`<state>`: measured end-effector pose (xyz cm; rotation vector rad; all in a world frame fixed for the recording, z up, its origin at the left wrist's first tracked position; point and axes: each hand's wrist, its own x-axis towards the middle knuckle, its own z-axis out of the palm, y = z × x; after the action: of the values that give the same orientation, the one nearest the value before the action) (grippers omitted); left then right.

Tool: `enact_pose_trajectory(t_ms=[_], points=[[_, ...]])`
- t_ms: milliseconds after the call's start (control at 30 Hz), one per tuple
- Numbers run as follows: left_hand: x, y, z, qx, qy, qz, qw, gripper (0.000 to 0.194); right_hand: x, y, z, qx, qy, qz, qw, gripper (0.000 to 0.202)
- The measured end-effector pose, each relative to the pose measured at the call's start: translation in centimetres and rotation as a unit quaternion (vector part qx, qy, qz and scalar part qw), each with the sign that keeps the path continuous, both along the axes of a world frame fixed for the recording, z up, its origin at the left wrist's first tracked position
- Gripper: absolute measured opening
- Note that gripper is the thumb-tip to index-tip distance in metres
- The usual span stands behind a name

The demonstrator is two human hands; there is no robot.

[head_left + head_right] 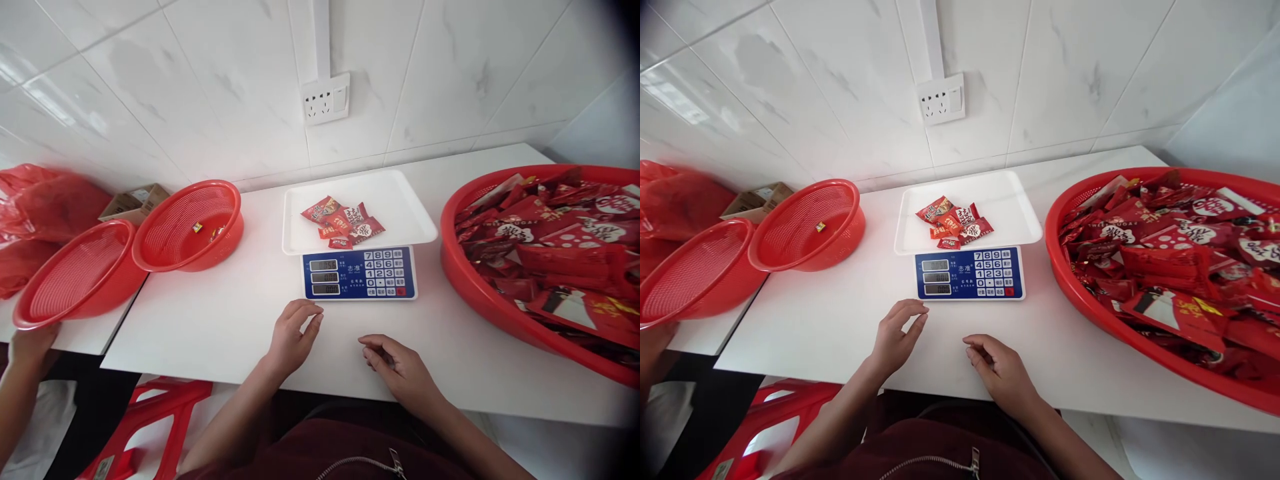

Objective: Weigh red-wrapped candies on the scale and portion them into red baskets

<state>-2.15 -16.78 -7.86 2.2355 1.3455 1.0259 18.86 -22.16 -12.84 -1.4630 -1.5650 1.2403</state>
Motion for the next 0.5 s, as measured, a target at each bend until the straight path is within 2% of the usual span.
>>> enact_pose_trajectory(t_ms=[200, 300, 400, 500], points=[[0.3, -0.3, -0.2, -0.012, 0.000, -0.021, 1.000, 0.012, -0.1, 0.1, 0.2, 0.003, -0.005, 0.006, 1.000, 0.026], [0.5, 0.3, 0.2, 0.011, 0.015, -0.027, 0.999, 0.013, -0.1, 0.0, 0.4, 0.007, -0.002, 0.008, 1.000, 0.026], [1.2, 2.4, 1.5, 0.076, 0.051, -0.040, 0.995, 0.015, -0.1, 0.0, 0.4, 0.016, 0.000, 0.010, 1.000, 0.026], [2.4, 5.7, 3.4, 0.134, 0.089, -0.049, 0.986, 0.019, -0.1, 0.0, 0.3, 0.025, 0.006, 0.009, 1.000, 0.025]])
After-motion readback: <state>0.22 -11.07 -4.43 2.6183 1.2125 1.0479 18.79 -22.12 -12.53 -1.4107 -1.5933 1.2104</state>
